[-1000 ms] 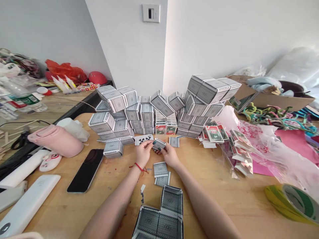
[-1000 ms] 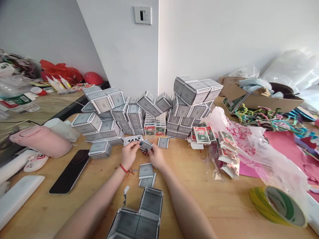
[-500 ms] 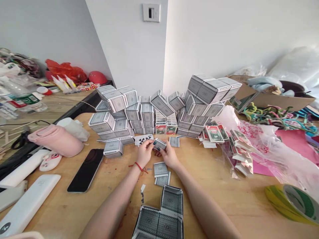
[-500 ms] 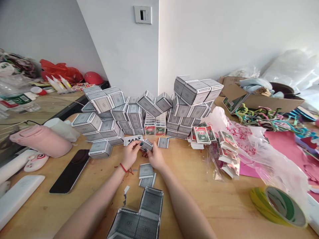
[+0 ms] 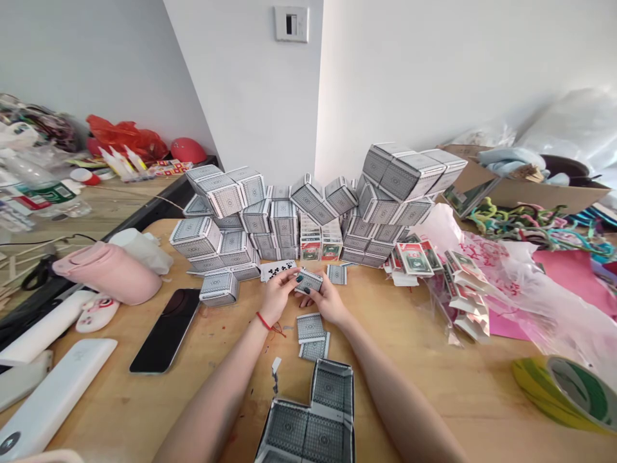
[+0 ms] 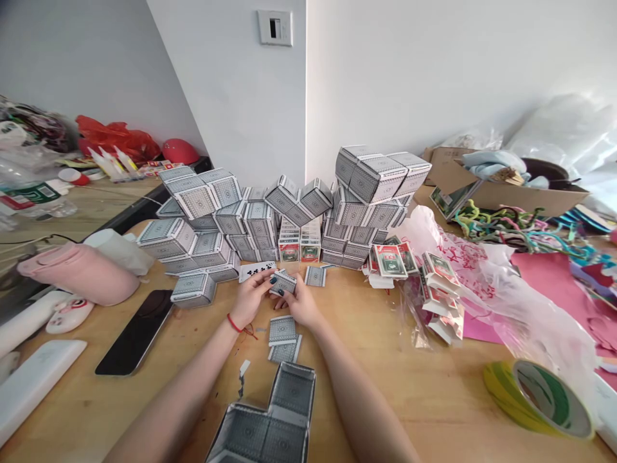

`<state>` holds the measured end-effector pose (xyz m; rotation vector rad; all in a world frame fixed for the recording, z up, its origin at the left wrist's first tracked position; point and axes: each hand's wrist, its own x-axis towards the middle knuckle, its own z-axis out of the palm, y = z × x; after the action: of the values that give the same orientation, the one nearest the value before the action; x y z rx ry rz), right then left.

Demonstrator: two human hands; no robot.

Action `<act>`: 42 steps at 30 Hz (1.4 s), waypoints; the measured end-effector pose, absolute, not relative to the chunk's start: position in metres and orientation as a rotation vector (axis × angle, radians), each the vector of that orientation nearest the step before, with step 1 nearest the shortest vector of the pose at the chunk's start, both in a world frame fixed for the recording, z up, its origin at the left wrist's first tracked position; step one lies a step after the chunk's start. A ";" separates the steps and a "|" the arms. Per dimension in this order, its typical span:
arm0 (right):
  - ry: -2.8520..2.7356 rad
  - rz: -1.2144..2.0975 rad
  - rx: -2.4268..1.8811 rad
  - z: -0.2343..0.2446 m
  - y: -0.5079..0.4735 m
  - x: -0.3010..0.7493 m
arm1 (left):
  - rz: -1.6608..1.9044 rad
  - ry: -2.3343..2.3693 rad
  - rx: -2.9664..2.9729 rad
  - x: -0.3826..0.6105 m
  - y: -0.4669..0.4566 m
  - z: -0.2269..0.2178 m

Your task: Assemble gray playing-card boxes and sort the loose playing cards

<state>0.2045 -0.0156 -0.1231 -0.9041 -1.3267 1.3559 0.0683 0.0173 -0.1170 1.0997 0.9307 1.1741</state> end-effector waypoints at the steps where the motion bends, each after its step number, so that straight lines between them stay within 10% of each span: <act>1: -1.325 1.359 -0.900 -0.123 -0.016 0.205 | 1.148 0.911 1.107 0.068 0.017 -0.116; 42: -1.367 1.228 -1.074 -0.119 -0.014 0.201 | 1.285 0.915 0.948 0.074 0.015 -0.117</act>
<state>0.2008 -0.0141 -0.1193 -1.0737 -1.3669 1.2284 0.0738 0.0154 -0.1175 0.9476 0.9153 1.2855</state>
